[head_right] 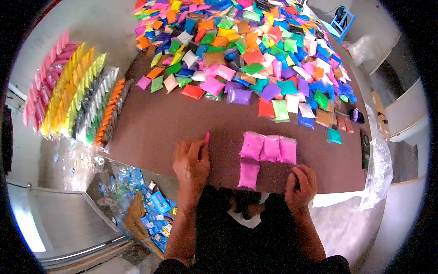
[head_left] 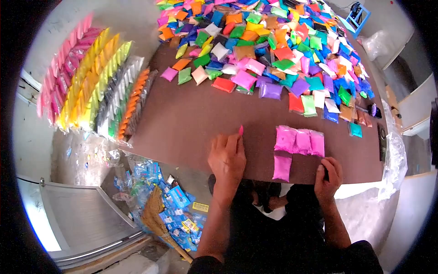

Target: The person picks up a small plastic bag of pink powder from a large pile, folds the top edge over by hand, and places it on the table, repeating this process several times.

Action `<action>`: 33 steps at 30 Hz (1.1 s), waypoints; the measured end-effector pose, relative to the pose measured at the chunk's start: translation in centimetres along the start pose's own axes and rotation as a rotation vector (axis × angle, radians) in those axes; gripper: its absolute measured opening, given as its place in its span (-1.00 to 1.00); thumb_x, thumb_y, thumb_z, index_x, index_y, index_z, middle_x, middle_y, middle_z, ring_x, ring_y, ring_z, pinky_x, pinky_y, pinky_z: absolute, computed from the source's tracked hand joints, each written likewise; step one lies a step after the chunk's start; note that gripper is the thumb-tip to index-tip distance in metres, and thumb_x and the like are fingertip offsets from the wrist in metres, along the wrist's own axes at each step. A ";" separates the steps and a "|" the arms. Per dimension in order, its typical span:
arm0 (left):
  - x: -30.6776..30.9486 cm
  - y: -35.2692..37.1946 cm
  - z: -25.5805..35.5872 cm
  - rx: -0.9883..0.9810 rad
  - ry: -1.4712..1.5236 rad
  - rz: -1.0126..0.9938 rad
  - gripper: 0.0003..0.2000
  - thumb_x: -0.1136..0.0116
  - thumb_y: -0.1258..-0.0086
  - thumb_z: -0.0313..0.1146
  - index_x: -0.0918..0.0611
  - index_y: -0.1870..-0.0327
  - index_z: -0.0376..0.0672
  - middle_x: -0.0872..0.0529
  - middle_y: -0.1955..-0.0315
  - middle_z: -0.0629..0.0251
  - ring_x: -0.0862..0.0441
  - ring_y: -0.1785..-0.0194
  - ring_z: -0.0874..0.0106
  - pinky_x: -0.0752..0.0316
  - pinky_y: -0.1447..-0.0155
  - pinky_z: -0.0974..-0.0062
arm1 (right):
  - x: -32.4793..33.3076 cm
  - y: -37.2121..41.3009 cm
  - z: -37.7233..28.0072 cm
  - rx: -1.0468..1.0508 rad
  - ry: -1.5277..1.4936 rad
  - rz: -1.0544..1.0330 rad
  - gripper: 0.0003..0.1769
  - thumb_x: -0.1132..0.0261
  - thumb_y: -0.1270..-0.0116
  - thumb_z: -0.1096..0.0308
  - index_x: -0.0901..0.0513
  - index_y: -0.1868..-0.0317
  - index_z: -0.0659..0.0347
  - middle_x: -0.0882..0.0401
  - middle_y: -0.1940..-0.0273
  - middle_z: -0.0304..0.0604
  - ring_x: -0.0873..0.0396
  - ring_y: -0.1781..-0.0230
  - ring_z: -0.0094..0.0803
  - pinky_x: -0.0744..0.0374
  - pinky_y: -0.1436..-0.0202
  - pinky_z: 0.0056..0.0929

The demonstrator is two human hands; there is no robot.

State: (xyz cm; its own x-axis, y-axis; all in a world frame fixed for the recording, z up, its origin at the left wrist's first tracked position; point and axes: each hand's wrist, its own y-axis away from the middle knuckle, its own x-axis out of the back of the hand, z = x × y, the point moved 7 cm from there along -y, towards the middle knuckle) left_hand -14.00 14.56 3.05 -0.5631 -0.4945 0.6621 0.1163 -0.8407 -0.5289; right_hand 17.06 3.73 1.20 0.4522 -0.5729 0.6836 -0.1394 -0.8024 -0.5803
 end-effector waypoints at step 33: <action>-1.1 -21.6 -22.3 -0.121 -0.194 0.081 -0.67 -0.16 -0.54 -0.28 -0.66 -0.23 -0.16 -0.75 -0.04 -0.01 -0.68 -0.07 -0.02 -0.55 -0.20 0.14 | -0.2 -0.2 -0.2 0.066 0.073 0.061 -0.91 -0.29 -0.27 0.49 -0.64 0.21 0.24 -0.69 0.17 -0.02 -0.64 0.18 -0.05 -0.57 0.07 -0.12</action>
State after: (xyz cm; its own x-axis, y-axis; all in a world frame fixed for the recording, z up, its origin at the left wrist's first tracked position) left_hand -34.13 38.17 1.96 -0.3868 -0.6025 0.6981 0.0492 -0.7695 -0.6368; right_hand 16.79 3.94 1.24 0.3792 -0.6330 0.6749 -0.1050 -0.7541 -0.6483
